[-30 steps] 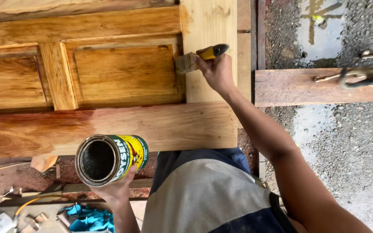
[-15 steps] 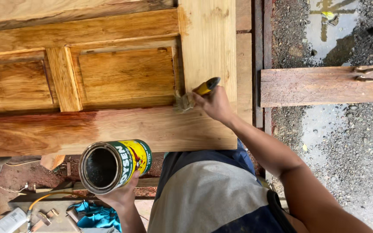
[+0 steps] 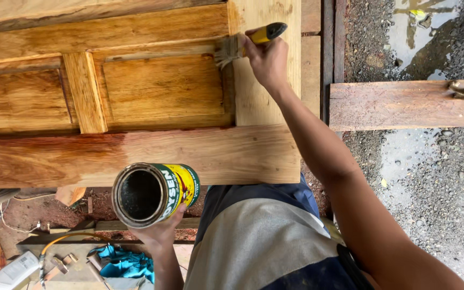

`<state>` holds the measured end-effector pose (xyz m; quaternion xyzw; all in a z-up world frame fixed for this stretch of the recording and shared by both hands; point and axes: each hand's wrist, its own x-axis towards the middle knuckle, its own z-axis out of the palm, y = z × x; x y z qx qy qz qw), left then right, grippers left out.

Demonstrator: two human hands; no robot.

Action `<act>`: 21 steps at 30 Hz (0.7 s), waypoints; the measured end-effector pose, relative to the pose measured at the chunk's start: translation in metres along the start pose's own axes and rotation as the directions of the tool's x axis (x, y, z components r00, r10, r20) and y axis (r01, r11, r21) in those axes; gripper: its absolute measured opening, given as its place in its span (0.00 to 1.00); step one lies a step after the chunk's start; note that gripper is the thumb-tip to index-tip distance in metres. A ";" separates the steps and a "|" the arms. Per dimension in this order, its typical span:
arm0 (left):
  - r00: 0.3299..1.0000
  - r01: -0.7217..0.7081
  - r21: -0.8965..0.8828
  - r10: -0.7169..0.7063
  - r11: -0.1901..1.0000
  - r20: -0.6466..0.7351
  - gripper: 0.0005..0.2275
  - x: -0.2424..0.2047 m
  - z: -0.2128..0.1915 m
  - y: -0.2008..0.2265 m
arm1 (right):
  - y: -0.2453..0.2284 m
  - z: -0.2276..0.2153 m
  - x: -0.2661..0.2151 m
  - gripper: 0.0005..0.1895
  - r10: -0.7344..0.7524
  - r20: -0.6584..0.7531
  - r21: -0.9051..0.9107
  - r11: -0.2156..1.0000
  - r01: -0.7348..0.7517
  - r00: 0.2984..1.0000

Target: The person stains a wooden door by applying a finish with a brush and dipping the brush into a can of stain held in their hand.

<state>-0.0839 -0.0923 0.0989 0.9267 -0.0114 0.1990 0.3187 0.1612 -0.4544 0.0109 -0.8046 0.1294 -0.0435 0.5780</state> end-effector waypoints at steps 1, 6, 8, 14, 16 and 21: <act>1.000 0.005 0.075 -0.004 0.997 -0.013 0.54 -0.001 0.002 -0.003 | -0.004 -0.001 0.007 0.13 0.064 -0.035 0.030 0.998 -0.063 0.997; 1.000 -0.018 0.125 0.018 0.992 0.003 0.60 -0.020 0.012 -0.030 | -0.017 -0.013 0.005 0.06 -0.027 0.133 -0.068 0.997 0.036 0.991; 0.998 0.035 0.076 -0.039 0.996 0.048 0.56 -0.020 0.013 -0.020 | -0.020 -0.014 0.010 0.08 0.009 0.046 -0.044 0.999 -0.007 0.999; 0.986 0.163 -0.081 -0.164 0.983 -0.015 0.56 -0.011 0.023 -0.012 | -0.035 -0.009 0.023 0.07 -0.353 0.130 -0.367 0.851 0.376 0.927; 0.976 0.217 -0.154 -0.216 0.964 0.020 0.58 -0.017 0.031 -0.019 | -0.064 -0.004 0.026 0.16 -0.228 0.442 -0.367 0.837 0.406 0.868; 0.976 0.219 -0.096 -0.217 0.971 0.030 0.60 -0.024 0.043 -0.025 | -0.101 0.040 0.052 0.14 -0.006 0.525 -0.711 0.547 0.442 0.851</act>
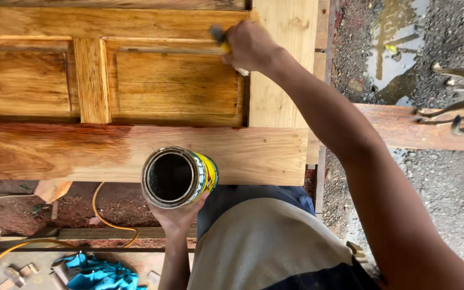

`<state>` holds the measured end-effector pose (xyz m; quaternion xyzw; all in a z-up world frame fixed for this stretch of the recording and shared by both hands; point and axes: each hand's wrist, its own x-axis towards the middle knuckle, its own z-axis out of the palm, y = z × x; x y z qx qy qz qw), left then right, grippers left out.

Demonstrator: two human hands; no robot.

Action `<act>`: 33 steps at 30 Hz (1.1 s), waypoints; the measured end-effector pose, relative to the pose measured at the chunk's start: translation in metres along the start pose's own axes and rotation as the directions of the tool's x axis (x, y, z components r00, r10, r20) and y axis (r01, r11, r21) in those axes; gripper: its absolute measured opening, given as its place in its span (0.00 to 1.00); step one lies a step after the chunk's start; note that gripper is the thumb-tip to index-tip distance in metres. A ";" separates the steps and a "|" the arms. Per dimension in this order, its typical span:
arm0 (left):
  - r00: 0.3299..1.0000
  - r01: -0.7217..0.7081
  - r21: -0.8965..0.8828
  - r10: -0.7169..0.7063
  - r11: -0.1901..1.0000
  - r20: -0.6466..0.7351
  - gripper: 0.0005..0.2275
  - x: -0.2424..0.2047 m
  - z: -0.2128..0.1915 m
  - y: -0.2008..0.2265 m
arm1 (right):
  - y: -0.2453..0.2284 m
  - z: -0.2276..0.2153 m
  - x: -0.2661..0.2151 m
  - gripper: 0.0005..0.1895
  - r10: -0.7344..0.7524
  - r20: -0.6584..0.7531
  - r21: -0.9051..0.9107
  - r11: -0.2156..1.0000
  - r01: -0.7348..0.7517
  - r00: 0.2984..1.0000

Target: The person stains a wooden door by applying a finish with a brush and dipping the brush into a can of stain held in their hand.

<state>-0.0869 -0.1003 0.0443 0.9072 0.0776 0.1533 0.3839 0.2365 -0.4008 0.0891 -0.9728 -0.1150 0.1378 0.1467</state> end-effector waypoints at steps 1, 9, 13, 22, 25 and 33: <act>0.999 0.027 0.079 -0.029 0.996 0.023 0.62 -0.003 0.004 -0.009 | -0.011 -0.007 0.005 0.15 0.001 0.208 0.016 1.000 -0.004 0.978; 0.995 0.086 -0.157 -0.091 0.984 -0.030 0.60 0.009 -0.004 0.003 | -0.016 -0.003 0.031 0.20 0.022 0.153 -0.176 0.984 0.006 0.988; 0.995 0.088 -0.126 -0.093 0.988 -0.040 0.59 0.002 -0.003 -0.010 | -0.031 -0.024 0.027 0.18 0.093 0.125 -0.230 0.971 -0.062 0.988; 0.989 0.138 -0.296 -0.149 0.945 -0.014 0.56 0.021 -0.011 0.004 | -0.005 0.003 0.003 0.11 -0.138 -0.019 -0.214 0.968 0.131 0.990; 0.988 -0.015 -0.457 -0.057 0.889 -0.143 0.54 0.019 0.002 -0.013 | -0.034 0.036 -0.053 0.22 -0.020 0.234 -0.135 0.989 0.053 0.972; 0.990 0.041 -0.611 -0.114 0.790 -0.081 0.52 0.030 -0.001 -0.004 | 0.009 0.044 -0.019 0.24 -0.024 -0.036 -0.306 0.952 0.012 0.999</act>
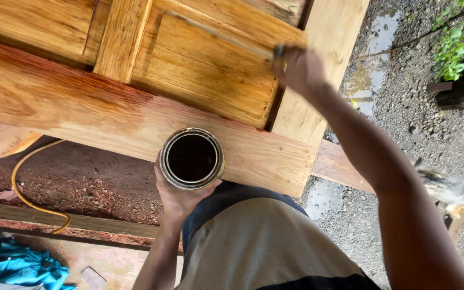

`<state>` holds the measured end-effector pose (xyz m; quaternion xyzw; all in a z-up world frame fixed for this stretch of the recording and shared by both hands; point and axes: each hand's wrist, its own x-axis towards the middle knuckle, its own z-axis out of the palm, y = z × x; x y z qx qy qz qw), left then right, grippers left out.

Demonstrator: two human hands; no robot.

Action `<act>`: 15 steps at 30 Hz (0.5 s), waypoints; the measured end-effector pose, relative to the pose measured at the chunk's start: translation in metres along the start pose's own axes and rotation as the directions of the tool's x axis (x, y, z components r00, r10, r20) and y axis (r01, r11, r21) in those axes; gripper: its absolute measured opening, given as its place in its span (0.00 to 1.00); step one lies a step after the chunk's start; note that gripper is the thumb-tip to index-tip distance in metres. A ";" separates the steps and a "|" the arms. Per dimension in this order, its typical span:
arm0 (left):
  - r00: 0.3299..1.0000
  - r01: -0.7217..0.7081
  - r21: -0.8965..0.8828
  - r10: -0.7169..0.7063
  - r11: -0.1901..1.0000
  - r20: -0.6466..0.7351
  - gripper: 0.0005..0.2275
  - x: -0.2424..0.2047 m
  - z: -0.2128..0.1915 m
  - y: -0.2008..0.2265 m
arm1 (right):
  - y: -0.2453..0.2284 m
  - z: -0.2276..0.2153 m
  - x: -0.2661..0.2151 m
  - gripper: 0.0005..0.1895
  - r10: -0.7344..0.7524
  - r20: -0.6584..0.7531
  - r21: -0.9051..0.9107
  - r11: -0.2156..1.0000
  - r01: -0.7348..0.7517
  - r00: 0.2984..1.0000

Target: The person stains a wooden door by applying a finish with a brush and dipping the brush into a can of stain held in their hand.

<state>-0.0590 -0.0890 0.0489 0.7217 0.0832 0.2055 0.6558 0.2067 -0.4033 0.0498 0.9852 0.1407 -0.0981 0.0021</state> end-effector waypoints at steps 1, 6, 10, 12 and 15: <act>1.000 0.020 -0.038 -0.020 0.999 0.013 0.51 -0.001 0.000 0.000 | -0.014 -0.005 -0.022 0.22 -0.034 0.067 0.068 0.997 0.030 0.997; 1.000 -0.020 0.008 0.019 1.000 0.004 0.50 -0.002 -0.001 -0.004 | -0.047 -0.044 -0.055 0.20 -0.142 0.225 0.315 0.947 0.066 0.964; 0.999 -0.011 -0.032 0.013 0.999 0.050 0.48 0.003 -0.002 -0.003 | -0.006 -0.061 -0.027 0.27 -0.059 0.110 0.347 0.938 0.017 0.992; 0.998 -0.005 -0.034 0.007 0.999 0.063 0.47 0.007 -0.005 0.003 | -0.019 -0.039 -0.032 0.23 -0.067 0.246 0.284 0.959 -0.005 0.967; 0.996 -0.024 -0.013 0.026 1.000 0.086 0.47 0.012 -0.001 0.006 | -0.008 -0.028 -0.030 0.23 -0.056 0.188 0.299 0.954 -0.003 0.981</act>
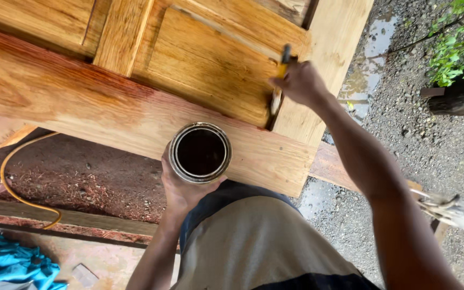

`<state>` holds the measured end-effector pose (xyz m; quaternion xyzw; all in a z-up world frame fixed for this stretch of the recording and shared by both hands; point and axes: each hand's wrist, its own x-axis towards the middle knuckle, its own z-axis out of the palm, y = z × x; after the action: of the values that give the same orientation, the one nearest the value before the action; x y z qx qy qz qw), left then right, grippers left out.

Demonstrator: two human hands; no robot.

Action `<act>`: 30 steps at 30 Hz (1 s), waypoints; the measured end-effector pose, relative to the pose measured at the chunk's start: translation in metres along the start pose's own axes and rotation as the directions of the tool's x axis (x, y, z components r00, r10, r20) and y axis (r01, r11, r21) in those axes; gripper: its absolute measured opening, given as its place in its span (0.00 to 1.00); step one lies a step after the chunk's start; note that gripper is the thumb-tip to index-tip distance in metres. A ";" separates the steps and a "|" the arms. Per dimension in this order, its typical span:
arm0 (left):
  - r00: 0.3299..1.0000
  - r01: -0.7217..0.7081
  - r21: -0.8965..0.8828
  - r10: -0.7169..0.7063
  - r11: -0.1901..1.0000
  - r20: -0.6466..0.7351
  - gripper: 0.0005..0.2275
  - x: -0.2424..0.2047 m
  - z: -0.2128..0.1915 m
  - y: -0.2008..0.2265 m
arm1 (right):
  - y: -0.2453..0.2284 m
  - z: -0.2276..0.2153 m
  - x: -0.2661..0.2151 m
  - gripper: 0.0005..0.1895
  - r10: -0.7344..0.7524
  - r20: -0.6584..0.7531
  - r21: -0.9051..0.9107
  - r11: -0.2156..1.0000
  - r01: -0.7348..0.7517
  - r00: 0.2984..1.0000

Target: The person stains a wooden door by applying a finish with a brush and dipping the brush into a can of stain held in their hand.

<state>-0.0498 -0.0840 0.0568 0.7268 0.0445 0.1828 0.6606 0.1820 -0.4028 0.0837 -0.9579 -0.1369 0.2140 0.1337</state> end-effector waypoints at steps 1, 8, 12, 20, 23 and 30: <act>1.000 -0.001 0.033 0.001 0.999 -0.007 0.48 -0.001 0.003 0.002 | 0.008 -0.003 0.003 0.25 -0.047 -0.167 0.068 0.996 0.059 0.985; 1.000 0.031 -0.018 -0.031 0.999 -0.006 0.48 -0.004 0.015 0.004 | 0.008 0.008 -0.014 0.21 0.034 -0.252 0.178 0.984 0.012 0.967; 1.000 0.002 -0.034 -0.002 0.999 0.003 0.49 -0.002 0.021 0.006 | 0.019 0.016 -0.020 0.18 0.062 -0.156 0.322 0.947 -0.009 0.986; 0.970 0.187 0.114 -0.202 0.976 0.134 0.55 0.004 0.053 0.022 | 0.005 -0.022 -0.056 0.12 0.191 -0.129 0.255 0.955 -0.154 0.973; 0.966 -0.005 -0.041 0.016 0.999 0.258 0.50 0.013 0.068 0.024 | 0.026 -0.035 -0.114 0.09 0.033 -0.199 0.463 0.884 0.064 0.979; 0.895 -0.162 -0.102 0.189 0.982 0.403 0.46 0.009 0.122 0.009 | -0.013 -0.081 -0.184 0.11 0.019 -0.303 0.759 0.610 0.230 0.953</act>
<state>-0.0035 -0.1975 0.0598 0.7276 -0.1672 0.0862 0.6597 0.0548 -0.4652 0.2273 -0.8122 -0.0655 0.1056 0.5699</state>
